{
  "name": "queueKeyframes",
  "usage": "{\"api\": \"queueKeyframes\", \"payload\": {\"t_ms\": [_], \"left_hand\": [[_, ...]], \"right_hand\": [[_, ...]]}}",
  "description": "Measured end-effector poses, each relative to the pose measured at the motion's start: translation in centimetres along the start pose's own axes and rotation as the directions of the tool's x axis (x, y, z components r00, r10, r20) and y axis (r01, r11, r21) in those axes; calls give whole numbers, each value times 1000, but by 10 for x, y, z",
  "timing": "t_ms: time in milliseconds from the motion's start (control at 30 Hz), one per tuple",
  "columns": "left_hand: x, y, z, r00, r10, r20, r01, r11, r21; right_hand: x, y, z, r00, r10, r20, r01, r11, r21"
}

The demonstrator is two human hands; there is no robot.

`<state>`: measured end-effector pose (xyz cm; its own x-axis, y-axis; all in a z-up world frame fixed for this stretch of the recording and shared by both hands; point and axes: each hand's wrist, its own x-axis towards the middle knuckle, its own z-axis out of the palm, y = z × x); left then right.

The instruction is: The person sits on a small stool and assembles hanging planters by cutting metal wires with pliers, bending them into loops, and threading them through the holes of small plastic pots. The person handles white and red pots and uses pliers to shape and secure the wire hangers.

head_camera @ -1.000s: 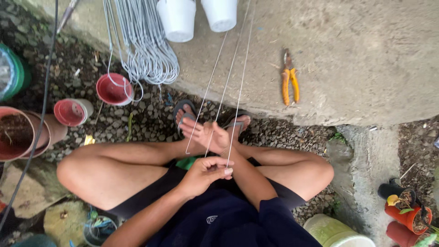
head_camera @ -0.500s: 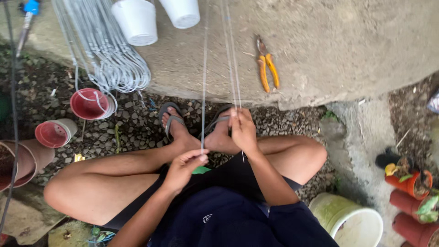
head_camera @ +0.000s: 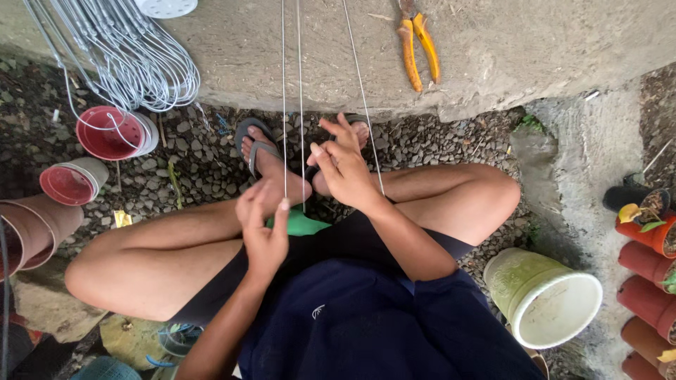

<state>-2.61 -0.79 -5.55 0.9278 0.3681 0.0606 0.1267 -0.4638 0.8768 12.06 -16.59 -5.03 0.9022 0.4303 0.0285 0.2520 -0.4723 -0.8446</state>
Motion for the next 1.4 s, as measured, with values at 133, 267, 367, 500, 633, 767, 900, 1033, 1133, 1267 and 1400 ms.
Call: {"api": "queueKeyframes", "payload": {"t_ms": [133, 267, 367, 500, 633, 767, 900, 1033, 1133, 1267, 1400], "left_hand": [[16, 19, 10, 974, -160, 162, 195, 954, -229], [17, 18, 21, 959, -193, 210, 236, 949, -209], [13, 12, 25, 957, -138, 256, 189, 964, -189], [10, 4, 36, 918, -143, 371, 236, 947, -219], [13, -1, 56, 776, -318, 544, 597, 650, -471], [16, 3, 60, 707, -299, 641, 682, 531, -504], [19, 18, 54, 615, -342, 710, 772, 443, -456], [20, 34, 46, 569, -360, 739, 804, 433, -408], [23, 42, 44, 566, -353, 745, 805, 430, -408], [19, 48, 35, 545, -363, 755, 824, 400, -402], [23, 48, 27, 532, -379, 757, 831, 408, -379]], "right_hand": [[-7, 2, -1, 996, 61, -69, -68, 991, -118], [-18, 25, 17, 964, 257, -64, -254, 966, 44], [-21, 42, 34, 903, 387, 187, -430, 818, 382], [-29, 40, 26, 927, 285, 243, -363, 844, 395], [-22, 27, -22, 998, 40, -51, -39, 999, 35], [21, 51, -77, 917, -149, -371, -4, 924, -383], [70, 95, -108, 864, -272, -424, -89, 746, -660], [87, 130, -113, 900, -208, -383, -150, 676, -721], [91, 141, -124, 933, -174, -315, -111, 694, -712], [64, 128, -155, 992, 0, -130, -36, 962, -270], [9, 85, -176, 930, 287, 231, -354, 866, 353]]}}
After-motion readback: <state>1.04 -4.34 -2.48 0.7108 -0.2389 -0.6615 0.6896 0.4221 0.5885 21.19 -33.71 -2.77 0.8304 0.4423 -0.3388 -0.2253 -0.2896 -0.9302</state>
